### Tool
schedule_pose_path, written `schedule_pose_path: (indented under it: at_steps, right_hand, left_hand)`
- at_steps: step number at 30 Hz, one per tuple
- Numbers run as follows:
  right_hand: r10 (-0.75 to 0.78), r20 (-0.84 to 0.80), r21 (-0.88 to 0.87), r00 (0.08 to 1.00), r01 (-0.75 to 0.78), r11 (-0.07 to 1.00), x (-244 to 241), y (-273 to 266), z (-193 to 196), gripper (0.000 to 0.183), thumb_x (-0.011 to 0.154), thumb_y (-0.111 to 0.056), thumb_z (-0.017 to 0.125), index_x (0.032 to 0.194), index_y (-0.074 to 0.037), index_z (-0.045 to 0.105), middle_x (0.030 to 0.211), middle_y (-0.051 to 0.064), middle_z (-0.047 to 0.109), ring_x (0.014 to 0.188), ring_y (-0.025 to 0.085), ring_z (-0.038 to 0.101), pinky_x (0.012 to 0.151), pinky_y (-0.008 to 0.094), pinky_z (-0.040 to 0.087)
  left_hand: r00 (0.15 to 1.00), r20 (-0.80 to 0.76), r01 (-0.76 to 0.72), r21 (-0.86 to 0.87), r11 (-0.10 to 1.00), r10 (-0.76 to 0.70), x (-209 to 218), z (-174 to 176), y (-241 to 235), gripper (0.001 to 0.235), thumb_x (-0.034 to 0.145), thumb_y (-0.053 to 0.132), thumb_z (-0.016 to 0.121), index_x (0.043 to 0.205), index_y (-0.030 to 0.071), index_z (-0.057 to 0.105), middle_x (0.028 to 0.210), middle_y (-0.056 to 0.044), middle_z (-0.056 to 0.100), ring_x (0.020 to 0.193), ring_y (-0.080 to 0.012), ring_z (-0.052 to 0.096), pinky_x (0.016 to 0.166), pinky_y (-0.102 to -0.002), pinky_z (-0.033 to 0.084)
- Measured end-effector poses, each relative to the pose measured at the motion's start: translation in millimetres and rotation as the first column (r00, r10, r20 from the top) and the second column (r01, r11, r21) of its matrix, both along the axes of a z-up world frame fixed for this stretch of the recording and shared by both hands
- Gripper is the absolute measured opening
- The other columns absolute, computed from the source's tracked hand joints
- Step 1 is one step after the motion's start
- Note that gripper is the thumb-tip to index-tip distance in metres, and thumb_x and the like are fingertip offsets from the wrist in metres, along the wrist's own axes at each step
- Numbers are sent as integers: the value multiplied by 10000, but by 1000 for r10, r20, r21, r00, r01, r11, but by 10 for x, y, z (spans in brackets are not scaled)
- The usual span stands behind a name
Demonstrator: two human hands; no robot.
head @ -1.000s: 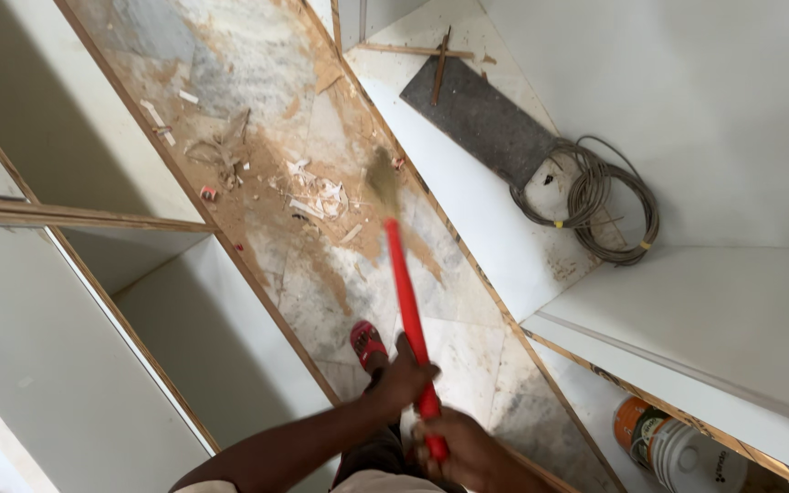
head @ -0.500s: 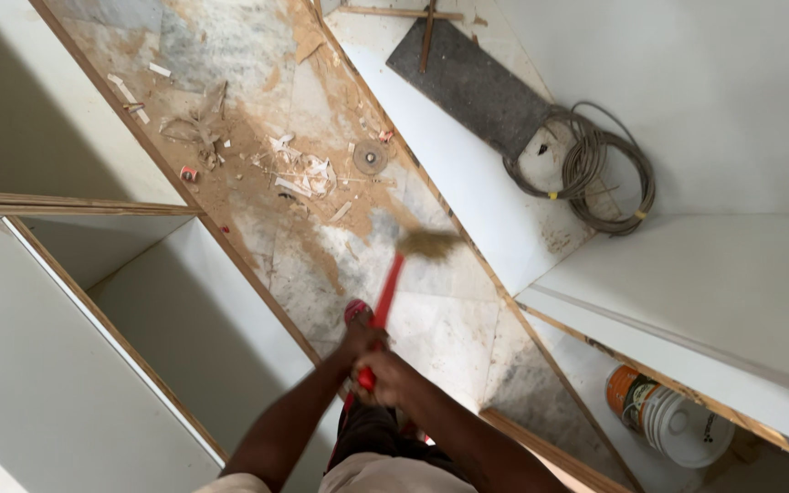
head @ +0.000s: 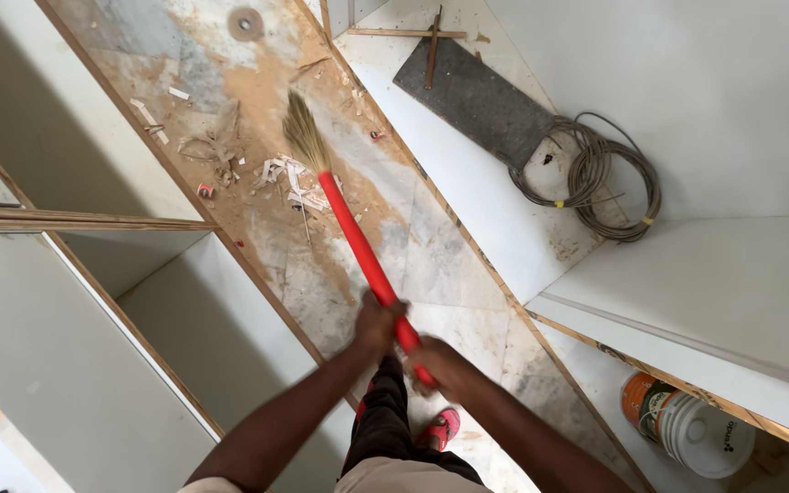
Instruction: The person sweeps a tiled floor in a room under construction using a red-handled broom. They gather wood shavings and dust into a pile, moving around partially assembled white cabinets and construction materials.
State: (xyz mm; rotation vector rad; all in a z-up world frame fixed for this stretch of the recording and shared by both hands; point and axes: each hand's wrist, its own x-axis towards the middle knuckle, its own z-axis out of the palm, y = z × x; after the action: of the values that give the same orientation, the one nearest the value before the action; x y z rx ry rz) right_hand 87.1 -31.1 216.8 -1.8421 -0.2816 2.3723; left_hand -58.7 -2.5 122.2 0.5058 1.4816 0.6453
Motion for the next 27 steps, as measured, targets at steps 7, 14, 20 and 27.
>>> schedule_pose_path:
  at_steps: [7, 14, 20, 27]
  right_hand:
    - [-204, -49, -353, 978, 174, 920, 1171, -1665, 30, 445, 856, 25, 667, 1294, 11, 588, 739, 107, 627, 581, 194, 608, 525, 295, 474]
    - [-539, 19, -409, 842, 498, 764, 692, -1320, -449, 112, 904, -105, 612, 968, -32, 558, 744, 118, 610, 560, 237, 602, 594, 421, 543]
    - [-391, -253, -339, 885, 298, 892, -577, 225, -1509, 139, 931, -195, 613, 842, -98, 568, 729, 51, 602, 596, 188, 593, 451, 280, 422]
    - [-76, -170, -126, 982, 55, 991, -955, 1231, -1405, 159, 920, -238, 590, 862, -94, 556, 709, 28, 585, 482, 138, 532, 376, 251, 332]
  left_hand:
    - [914, 355, 277, -189, 942, -198, 867, 529, -1523, 538, 895, 184, 748, 1200, -20, 354, 958, -148, 598, 770, -224, 645, 569, -357, 549]
    - [831, 371, 489, -131, 862, -415, 1050, -816, -1039, 352, 895, 238, 785, 883, -72, 620, 738, -123, 646, 634, -174, 632, 530, -355, 523]
    - [939, 57, 344, -96, 934, -340, -310, -1645, 245, 458, 842, 259, 778, 1113, -90, 656, 905, -187, 704, 777, -270, 679, 671, -381, 585]
    - [995, -92, 49, 38, 998, -46, -710, -879, 1266, 497, 838, 141, 698, 1285, -13, 545, 868, -137, 685, 733, -213, 653, 641, -355, 543]
